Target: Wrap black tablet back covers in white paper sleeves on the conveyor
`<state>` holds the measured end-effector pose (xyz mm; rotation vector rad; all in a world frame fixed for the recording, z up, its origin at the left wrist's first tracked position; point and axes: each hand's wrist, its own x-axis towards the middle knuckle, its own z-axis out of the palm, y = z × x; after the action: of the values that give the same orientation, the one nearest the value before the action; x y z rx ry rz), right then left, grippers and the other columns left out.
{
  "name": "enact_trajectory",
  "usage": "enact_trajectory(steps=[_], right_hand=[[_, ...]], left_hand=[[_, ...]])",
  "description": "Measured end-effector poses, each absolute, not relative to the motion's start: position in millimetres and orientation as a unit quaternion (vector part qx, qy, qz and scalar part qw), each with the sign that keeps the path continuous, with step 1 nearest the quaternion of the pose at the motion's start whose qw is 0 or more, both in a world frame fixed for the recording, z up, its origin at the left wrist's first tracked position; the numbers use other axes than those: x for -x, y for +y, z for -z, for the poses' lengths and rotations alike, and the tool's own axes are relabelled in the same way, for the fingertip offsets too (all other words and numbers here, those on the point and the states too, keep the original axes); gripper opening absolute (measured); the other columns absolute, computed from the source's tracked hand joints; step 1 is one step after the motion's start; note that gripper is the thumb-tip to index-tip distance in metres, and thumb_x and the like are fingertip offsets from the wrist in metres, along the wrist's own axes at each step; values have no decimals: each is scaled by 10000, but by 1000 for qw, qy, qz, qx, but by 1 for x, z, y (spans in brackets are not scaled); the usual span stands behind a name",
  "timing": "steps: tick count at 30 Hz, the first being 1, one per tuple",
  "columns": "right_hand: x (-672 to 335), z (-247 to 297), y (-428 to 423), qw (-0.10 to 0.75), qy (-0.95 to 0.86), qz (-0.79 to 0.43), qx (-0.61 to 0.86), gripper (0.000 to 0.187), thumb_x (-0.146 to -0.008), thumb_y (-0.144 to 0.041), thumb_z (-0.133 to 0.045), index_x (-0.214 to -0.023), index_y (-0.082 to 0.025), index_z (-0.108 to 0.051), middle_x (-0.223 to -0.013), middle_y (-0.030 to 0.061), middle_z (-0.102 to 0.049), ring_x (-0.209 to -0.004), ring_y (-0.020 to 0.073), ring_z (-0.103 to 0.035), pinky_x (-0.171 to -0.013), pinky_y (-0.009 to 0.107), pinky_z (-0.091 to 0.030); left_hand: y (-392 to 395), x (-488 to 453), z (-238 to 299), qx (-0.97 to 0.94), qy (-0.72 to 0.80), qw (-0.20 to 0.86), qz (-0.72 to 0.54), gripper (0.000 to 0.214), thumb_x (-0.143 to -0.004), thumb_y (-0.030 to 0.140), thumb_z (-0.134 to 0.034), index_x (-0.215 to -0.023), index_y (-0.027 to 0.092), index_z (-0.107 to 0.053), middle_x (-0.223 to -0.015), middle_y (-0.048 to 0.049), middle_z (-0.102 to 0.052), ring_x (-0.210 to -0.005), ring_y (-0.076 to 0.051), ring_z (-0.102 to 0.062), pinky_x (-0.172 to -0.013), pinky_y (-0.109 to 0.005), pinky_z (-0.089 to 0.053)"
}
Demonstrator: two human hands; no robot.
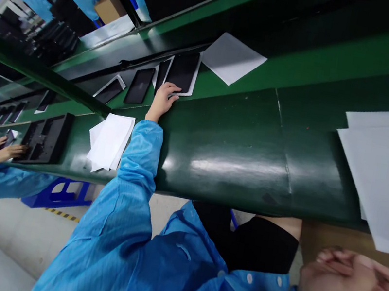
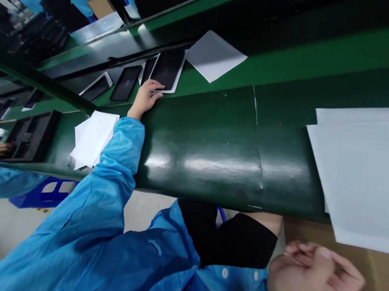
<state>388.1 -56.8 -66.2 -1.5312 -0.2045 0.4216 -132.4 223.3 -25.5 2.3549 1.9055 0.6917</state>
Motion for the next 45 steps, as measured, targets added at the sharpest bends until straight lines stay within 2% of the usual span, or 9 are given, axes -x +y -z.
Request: enact_trajectory(steps=[5, 10, 16, 19, 23, 26, 29, 37, 45], right_hand=[[-354, 59, -73, 728, -193, -224, 618, 331, -518, -316, -814, -700, -253, -545, -432, -65, -491, -319, 148, -430, -280, 245, -328], [-323, 48, -81, 699, -291, -335, 561, 279, -696, -285, -866, -791, -199, -618, -540, -43, -629, -365, 128, -531, -341, 210, -422], [-291, 35, -79, 559, -384, -560, 476, 263, -971, -426, -746, -1119, -216, -687, -1030, 85, -809, -623, 153, -732, -487, 248, -567], [-284, 33, -78, 527, -366, -620, 452, 360, -992, -542, -715, -1159, -231, -644, -1000, 75, -812, -641, 167, -746, -522, 272, -599], [-281, 35, -87, 462, -366, -643, 489, 458, -948, -662, -721, -939, -218, -614, -691, 32, -748, -510, 167, -684, -455, 241, -533], [-280, 37, -95, 455, -375, -593, 549, 509, -896, -675, -775, -812, -225, -554, -562, 2, -673, -423, 139, -610, -410, 213, -468], [-279, 37, -100, 473, -376, -558, 569, 484, -867, -660, -807, -948, -232, -597, -575, -21, -678, -426, 141, -608, -422, 224, -483], [-267, 34, -103, 431, -379, -635, 517, 424, -924, -596, -746, -1086, -216, -649, -637, -12, -703, -471, 129, -606, -454, 224, -479], [-262, 19, -95, 425, -347, -727, 413, 572, -920, -700, -708, -1205, -222, -575, -745, -3, -745, -421, 110, -577, -361, 188, -367]], left_hand=[[231, 126, 28, -762, 608, -34, -219, 189, -1047, 255, -608, -1099, 188, -777, -1116, -133, -718, -1136, -325, -656, -1075, -499, -503], [215, 84, 20, -758, 581, -97, -279, 303, -1138, 297, -454, -1147, 178, -733, -1151, -146, -702, -1164, -323, -652, -1055, -506, -479], [93, -21, -3, -843, 480, -117, -211, 364, -1165, 253, -368, -1208, 165, -718, -1073, -119, -724, -994, -246, -660, -875, -389, -516], [15, -62, -1, -880, 423, -89, -197, 333, -1141, 162, -399, -1272, 157, -705, -1053, -96, -734, -941, -215, -648, -822, -347, -518], [-49, -91, 10, -883, 420, 11, -210, 267, -1099, 141, -502, -1250, 151, -722, -1038, -90, -748, -924, -216, -660, -773, -343, -529], [-69, -94, 13, -860, 445, 86, -236, 248, -1070, 265, -633, -1294, 207, -720, -1164, -108, -767, -1120, -278, -678, -893, -417, -555], [-77, -81, 11, -827, 491, 100, -257, 308, -1023, 286, -707, -1330, 265, -714, -1260, -120, -751, -1273, -333, -629, -1030, -516, -518], [-74, -51, 19, -831, 500, 83, -229, 71, -1054, 250, -669, -1014, 222, -721, -1025, -79, -733, -1042, -259, -649, -872, -407, -519], [-80, -79, -2, -775, 512, 51, -368, 84, -1046, 179, -653, -1017, 252, -685, -980, -74, -699, -1011, -260, -666, -884, -437, -578]])
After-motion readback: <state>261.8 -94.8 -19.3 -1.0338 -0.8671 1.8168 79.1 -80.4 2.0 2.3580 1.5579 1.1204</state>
